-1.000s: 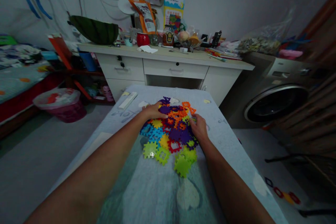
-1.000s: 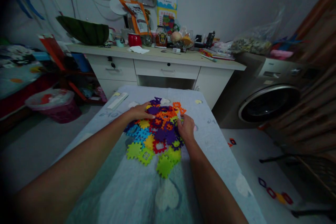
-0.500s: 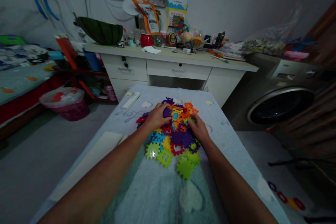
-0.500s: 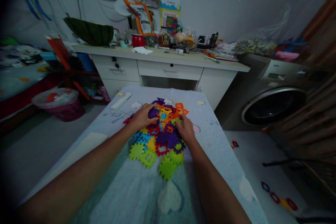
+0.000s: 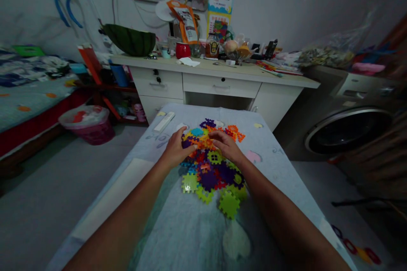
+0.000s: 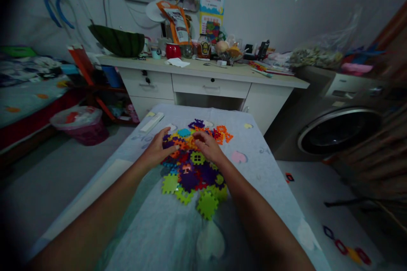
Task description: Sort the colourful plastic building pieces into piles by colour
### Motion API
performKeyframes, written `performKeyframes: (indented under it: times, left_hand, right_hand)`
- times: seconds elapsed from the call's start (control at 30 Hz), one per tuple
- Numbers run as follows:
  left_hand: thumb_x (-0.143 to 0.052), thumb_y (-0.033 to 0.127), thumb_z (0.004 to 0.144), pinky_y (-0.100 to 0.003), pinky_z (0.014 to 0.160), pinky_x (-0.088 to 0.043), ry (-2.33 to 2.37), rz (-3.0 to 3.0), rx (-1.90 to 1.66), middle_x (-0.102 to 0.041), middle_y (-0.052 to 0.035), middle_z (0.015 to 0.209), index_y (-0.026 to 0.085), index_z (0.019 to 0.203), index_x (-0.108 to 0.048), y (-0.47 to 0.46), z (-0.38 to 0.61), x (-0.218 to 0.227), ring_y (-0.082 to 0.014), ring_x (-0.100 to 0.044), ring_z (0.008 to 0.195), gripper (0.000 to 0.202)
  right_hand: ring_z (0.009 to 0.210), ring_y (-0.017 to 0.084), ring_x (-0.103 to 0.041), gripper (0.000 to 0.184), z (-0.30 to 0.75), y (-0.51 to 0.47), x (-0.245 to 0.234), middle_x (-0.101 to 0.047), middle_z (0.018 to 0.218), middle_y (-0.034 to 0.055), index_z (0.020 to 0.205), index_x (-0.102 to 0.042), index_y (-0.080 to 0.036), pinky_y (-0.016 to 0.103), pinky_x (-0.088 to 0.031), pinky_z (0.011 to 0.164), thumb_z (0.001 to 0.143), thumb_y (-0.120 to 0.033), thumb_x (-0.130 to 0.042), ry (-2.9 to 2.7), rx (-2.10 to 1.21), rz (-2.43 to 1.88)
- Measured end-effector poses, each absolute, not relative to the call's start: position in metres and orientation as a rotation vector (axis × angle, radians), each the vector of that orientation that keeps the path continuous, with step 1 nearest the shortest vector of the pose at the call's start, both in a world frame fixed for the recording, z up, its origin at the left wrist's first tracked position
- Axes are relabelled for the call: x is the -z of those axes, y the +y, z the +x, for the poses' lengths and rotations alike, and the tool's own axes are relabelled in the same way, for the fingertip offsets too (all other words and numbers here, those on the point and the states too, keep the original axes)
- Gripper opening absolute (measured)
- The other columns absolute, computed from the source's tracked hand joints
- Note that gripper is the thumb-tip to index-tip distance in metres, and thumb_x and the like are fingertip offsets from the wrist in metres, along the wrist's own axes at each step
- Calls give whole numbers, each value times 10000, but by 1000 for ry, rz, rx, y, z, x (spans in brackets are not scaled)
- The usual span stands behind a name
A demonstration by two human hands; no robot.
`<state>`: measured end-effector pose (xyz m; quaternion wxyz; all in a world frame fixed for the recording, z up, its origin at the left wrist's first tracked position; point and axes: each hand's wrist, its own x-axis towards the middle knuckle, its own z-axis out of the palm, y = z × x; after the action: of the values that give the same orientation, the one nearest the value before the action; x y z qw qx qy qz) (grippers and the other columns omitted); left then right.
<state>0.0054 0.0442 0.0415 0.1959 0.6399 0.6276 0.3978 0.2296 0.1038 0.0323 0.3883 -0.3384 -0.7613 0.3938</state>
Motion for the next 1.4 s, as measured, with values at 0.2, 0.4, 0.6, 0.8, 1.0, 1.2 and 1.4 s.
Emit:
performKeyframes:
  times: [0.2, 0.4, 0.6, 0.8, 1.0, 1.2, 1.4]
  left_hand:
    - [-644, 609, 721, -548, 1097, -300, 2076, 1868, -895, -398, -150, 1425, 224, 1413, -375, 11, 9, -24, -359, -351, 1357, 836]
    - [-659, 587, 739, -512, 1080, -337, 2070, 2009, -884, -419, -155, 1427, 207, 1420, -366, 3, 18, -7, -348, -396, 1324, 833]
    - [-651, 541, 773, -495, 1065, -352, 2014, 2110, -882, -482, -123, 1406, 241, 1399, -396, 4, 16, -4, -330, -421, 1307, 739]
    - [-650, 426, 803, -462, 1071, -359, 1909, 2164, -964, -524, -101, 1365, 247, 1389, -405, 9, 13, 0, -300, -461, 1268, 659]
    - [-647, 383, 805, -467, 1063, -372, 1897, 2158, -970, -542, -104, 1349, 250, 1381, -412, 10, 14, -2, -300, -479, 1258, 636]
    - [-631, 397, 819, -465, 1044, -387, 1914, 2165, -991, -555, -120, 1329, 219, 1379, -408, 11, 14, 2, -302, -504, 1227, 629]
    - [-514, 414, 897, -470, 1056, -372, 1999, 2078, -1056, -556, -146, 1311, 179, 1396, -390, 11, 17, 1, -302, -497, 1228, 565]
  right_hand:
    - [1097, 243, -582, 279, 214, 170, -43, -654, 1139, 118, 1080, -642, -160, 379, -419, 990, 822, -217, -551, -2096, -415, -1390]
    - [1222, 377, -505, 844, 189, 213, -31, -552, 1318, 194, 1381, -466, -202, 500, -376, 1013, 664, -555, -738, -2288, -304, -1760]
    - [1129, 349, -565, 698, 167, 225, -24, -567, 1270, 161, 1323, -524, -250, 476, -435, 926, 692, -479, -714, -2382, -385, -1781]
    - [963, 217, -589, 439, 167, 215, -29, -621, 1118, 102, 1103, -604, -184, 304, -457, 821, 672, -183, -692, -2467, -374, -1565]
    - [802, 137, -546, 319, 187, 190, -39, -623, 953, 18, 973, -574, -184, 244, -444, 733, 668, -139, -659, -2286, -549, -1320]
    - [742, 121, -541, 353, 216, 137, -69, -624, 962, 6, 1050, -578, -187, 250, -455, 711, 709, -229, -659, -2216, -776, -1010]
    - [1011, 194, -612, 325, 243, 133, -69, -658, 1122, 44, 1090, -652, -211, 321, -476, 878, 825, -396, -616, -2264, -982, -914]
